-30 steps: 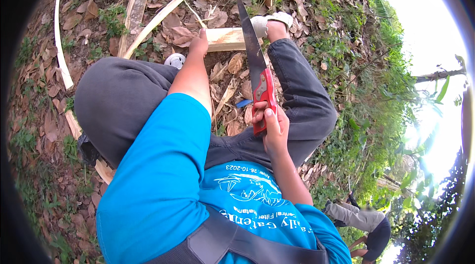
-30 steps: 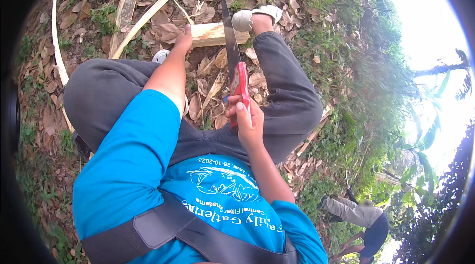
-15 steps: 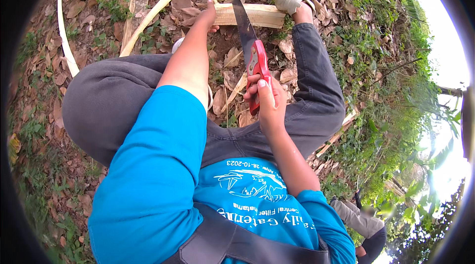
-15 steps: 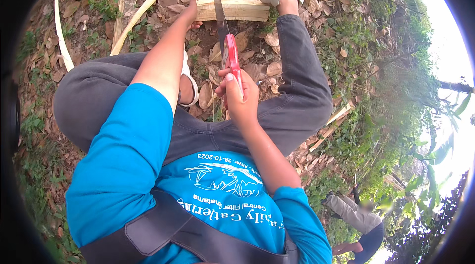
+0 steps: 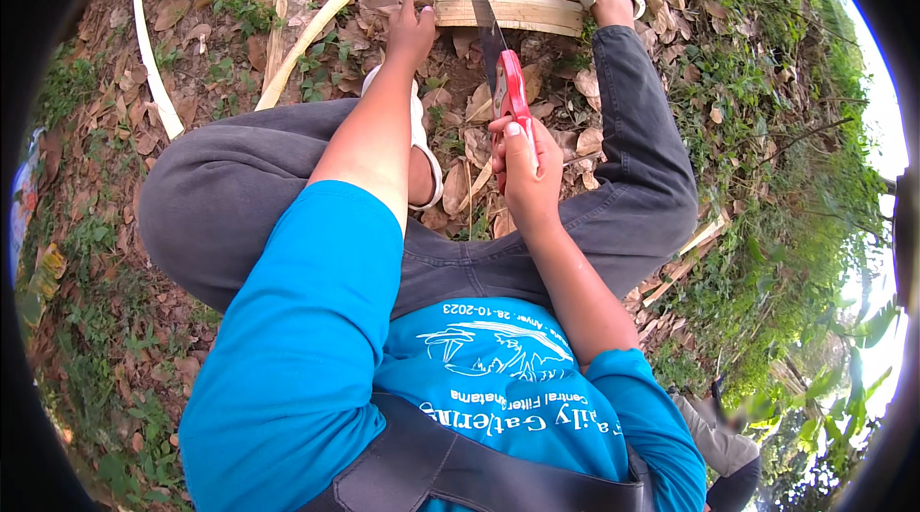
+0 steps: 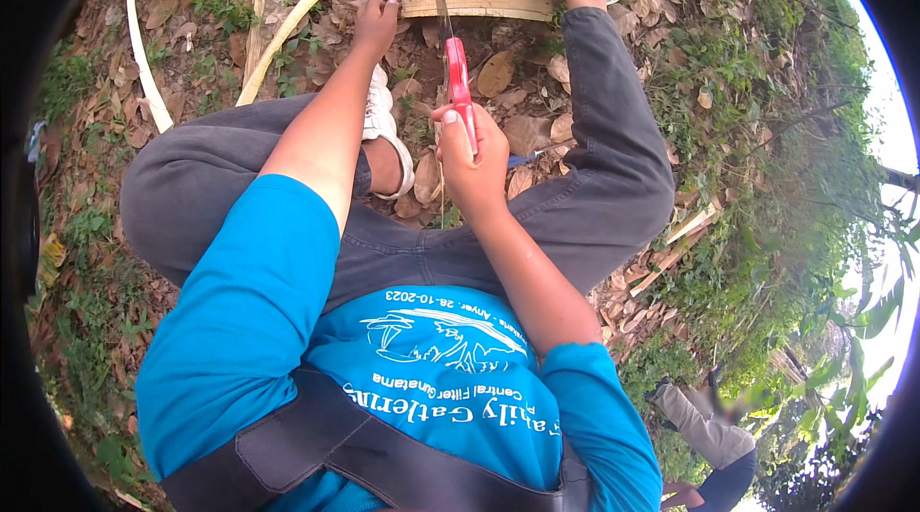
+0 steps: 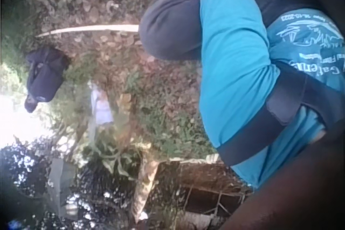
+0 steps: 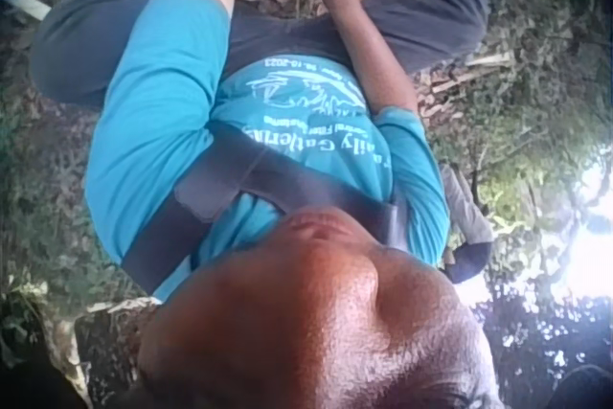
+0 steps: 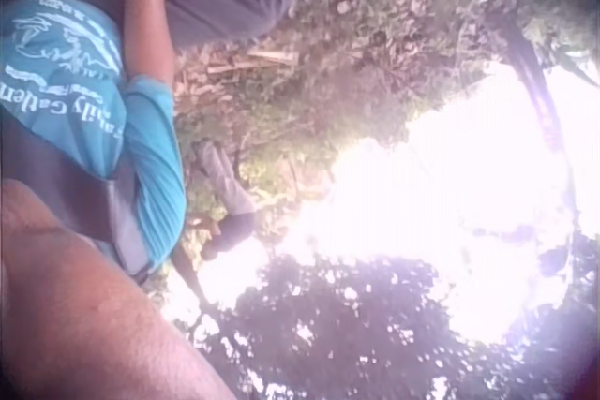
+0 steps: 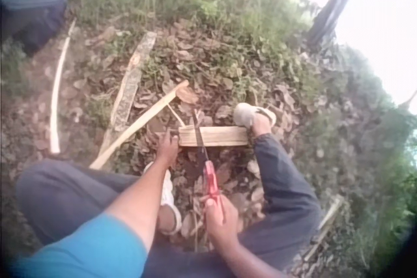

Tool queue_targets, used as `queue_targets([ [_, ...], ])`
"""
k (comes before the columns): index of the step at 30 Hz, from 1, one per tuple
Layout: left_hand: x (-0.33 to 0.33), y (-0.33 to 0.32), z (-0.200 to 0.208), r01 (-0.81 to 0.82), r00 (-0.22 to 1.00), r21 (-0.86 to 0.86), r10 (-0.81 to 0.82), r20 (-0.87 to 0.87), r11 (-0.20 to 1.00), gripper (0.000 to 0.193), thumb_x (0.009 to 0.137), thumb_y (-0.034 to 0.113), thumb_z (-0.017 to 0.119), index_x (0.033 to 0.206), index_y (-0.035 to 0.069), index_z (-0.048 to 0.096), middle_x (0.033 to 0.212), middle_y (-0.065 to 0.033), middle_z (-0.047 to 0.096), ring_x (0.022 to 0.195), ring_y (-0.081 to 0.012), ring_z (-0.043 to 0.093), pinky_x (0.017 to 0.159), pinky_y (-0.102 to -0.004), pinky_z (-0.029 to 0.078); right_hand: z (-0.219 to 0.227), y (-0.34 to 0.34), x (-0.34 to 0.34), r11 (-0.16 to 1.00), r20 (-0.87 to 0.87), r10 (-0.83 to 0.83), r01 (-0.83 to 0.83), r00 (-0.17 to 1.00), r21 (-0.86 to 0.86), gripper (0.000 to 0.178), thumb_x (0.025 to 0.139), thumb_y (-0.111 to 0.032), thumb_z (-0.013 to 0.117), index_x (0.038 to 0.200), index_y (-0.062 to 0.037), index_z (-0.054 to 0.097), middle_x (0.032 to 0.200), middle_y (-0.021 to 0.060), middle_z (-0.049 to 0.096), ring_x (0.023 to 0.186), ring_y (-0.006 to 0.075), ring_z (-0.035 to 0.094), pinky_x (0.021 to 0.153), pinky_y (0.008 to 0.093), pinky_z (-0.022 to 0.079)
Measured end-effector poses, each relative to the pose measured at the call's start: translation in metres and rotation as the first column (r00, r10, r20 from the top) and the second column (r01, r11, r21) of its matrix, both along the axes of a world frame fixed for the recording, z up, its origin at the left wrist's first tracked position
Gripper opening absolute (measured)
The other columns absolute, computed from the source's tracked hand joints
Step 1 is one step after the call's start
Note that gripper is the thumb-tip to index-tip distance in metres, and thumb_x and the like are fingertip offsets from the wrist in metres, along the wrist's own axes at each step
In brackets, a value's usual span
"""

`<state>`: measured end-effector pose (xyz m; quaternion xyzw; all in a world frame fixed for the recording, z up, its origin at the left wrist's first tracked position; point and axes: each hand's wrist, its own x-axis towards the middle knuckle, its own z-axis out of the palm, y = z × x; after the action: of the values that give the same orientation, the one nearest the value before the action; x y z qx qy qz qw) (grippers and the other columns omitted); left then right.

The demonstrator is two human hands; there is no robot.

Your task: The person sits on the ground and uses a red folding saw to cut a small rectangular block of light-colored wood. They hold the wood steady with their left hand and saw with their right hand, making multiple cuts to shape the block.

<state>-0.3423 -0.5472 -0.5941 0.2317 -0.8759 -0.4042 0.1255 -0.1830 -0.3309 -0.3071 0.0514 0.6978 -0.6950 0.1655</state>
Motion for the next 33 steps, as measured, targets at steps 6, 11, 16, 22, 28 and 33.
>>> queue_targets([
  [6,0.0,0.017,0.065,0.313,0.949,0.1,-0.316,0.016,0.944,0.091,0.082,0.047,0.08,0.157,0.014,0.041,0.15,-0.0195,0.054,0.134,-0.0352,0.057,0.109,-0.0454,0.049,-0.005,0.006,0.002,0.999,-0.001,-0.033,0.033,0.999,0.029,0.02,0.106,-0.02,0.057,0.103,-0.0032,0.068,0.072,-0.005,0.055,0.063,0.0027,0.051,0.057,0.0218,0.04],
  [11,0.003,0.012,0.071,0.33,0.944,-0.094,-0.327,0.044,0.939,0.092,0.081,0.037,0.087,0.156,0.014,0.038,0.147,-0.0184,0.058,0.132,-0.0351,0.059,0.106,-0.0461,0.051,-0.023,0.006,0.005,0.997,-0.056,-0.014,0.018,0.998,0.069,0.019,0.105,-0.019,0.057,0.102,-0.0037,0.069,0.073,-0.0046,0.056,0.063,0.0039,0.052,0.058,0.0238,0.041],
  [16,-0.004,0.01,0.077,0.372,0.909,0.024,-0.369,0.192,0.928,0.093,0.083,0.04,0.086,0.156,0.011,0.037,0.141,-0.0198,0.062,0.128,-0.0365,0.062,0.105,-0.0462,0.052,-0.034,0.01,0.008,0.994,-0.086,0.054,-0.046,0.995,0.096,0.022,0.108,-0.019,0.054,0.109,-0.0019,0.067,0.079,-0.005,0.055,0.067,0.0034,0.051,0.062,0.0211,0.042],
  [22,-0.008,0.016,0.081,0.374,0.927,-0.139,-0.374,0.027,0.917,0.099,0.079,0.038,0.089,0.156,0.003,0.036,0.144,-0.0245,0.056,0.134,-0.0385,0.056,0.11,-0.046,0.048,-0.027,0.008,0.004,0.99,-0.099,0.039,-0.025,0.994,0.141,0.019,0.104,-0.017,0.057,0.103,-0.0031,0.071,0.07,-0.0031,0.055,0.063,0.0049,0.049,0.058,0.0264,0.039],
  [28,0.002,0.016,0.1,0.326,0.921,-0.09,-0.294,0.256,0.941,0.1,0.084,0.038,0.082,0.162,0.008,0.027,0.158,-0.0186,0.043,0.14,-0.0366,0.05,0.111,-0.0488,0.048,-0.027,0.008,0.01,0.995,-0.059,0.033,-0.027,0.998,0.094,0.023,0.108,-0.023,0.056,0.106,-0.0053,0.07,0.072,-0.0055,0.054,0.062,0.003,0.048,0.056,0.0223,0.038],
  [33,0.025,0.033,0.112,0.329,0.878,-0.079,-0.274,0.392,0.941,0.099,0.087,0.033,0.08,0.165,0.01,0.023,0.161,-0.0195,0.038,0.133,-0.0398,0.057,0.112,-0.0576,0.045,-0.043,0.01,0.017,0.994,-0.078,-0.021,0.013,0.997,-0.104,0.025,0.109,-0.026,0.053,0.107,-0.0054,0.066,0.071,-0.0046,0.053,0.056,0.0017,0.045,0.047,0.0188,0.032],
])
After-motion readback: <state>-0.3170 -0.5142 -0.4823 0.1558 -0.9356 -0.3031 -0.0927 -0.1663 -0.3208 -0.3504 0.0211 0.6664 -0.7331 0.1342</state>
